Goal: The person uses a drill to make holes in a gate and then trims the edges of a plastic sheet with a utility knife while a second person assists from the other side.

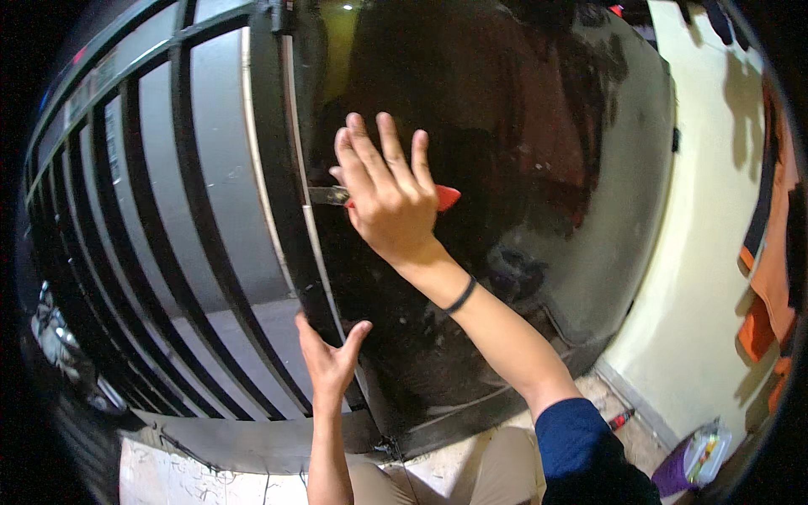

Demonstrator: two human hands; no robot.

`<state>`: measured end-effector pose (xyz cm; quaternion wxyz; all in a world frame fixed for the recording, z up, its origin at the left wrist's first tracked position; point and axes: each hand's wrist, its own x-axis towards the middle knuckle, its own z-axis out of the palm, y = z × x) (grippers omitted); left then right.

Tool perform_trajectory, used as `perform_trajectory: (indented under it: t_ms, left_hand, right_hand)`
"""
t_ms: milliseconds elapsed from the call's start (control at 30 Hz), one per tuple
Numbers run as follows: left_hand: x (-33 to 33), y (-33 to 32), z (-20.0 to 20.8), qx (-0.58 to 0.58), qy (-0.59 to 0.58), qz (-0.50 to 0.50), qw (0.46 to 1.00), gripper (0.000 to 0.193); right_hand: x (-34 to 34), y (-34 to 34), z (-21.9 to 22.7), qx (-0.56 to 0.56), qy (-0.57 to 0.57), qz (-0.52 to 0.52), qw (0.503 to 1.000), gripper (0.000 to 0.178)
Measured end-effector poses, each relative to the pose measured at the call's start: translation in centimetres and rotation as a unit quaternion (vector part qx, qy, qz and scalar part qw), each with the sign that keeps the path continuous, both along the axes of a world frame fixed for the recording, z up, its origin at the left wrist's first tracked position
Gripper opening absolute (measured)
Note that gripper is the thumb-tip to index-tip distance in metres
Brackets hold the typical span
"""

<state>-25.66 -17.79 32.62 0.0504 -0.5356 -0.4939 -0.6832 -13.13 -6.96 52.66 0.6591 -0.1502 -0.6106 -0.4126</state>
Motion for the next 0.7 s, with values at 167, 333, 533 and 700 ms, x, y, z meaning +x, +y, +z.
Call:
perform_trajectory:
  t_ms: [167, 333, 533, 700]
  left_hand:
    - [1.0, -0.7, 0.5, -0.054, -0.064, 0.01, 0.996, 0.085]
    - [2.0, -0.8, -3.1, -0.082, -0.056, 0.166, 0.981, 0.121]
    - [2.3, -0.5, -6.8, -0.112, -0.131, 0.131, 0.976, 0.111]
    - [1.3, 0.1, -8.2, -0.091, -0.116, 0.115, 0.982, 0.107]
  right_hand:
    - [0.7, 0.0, 0.0, -0.002, -0.041, -0.016, 0.999, 0.049]
    - [0.5, 0.2, 0.1, -0.001, -0.064, -0.014, 0.998, 0.05]
    - [-0.6, 0.3, 0.5, 0.032, -0.075, -0.034, 0.996, 0.057]
    - [-1.1, -1.1, -1.3, -0.009, -0.131, -0.069, 0.989, 0.06]
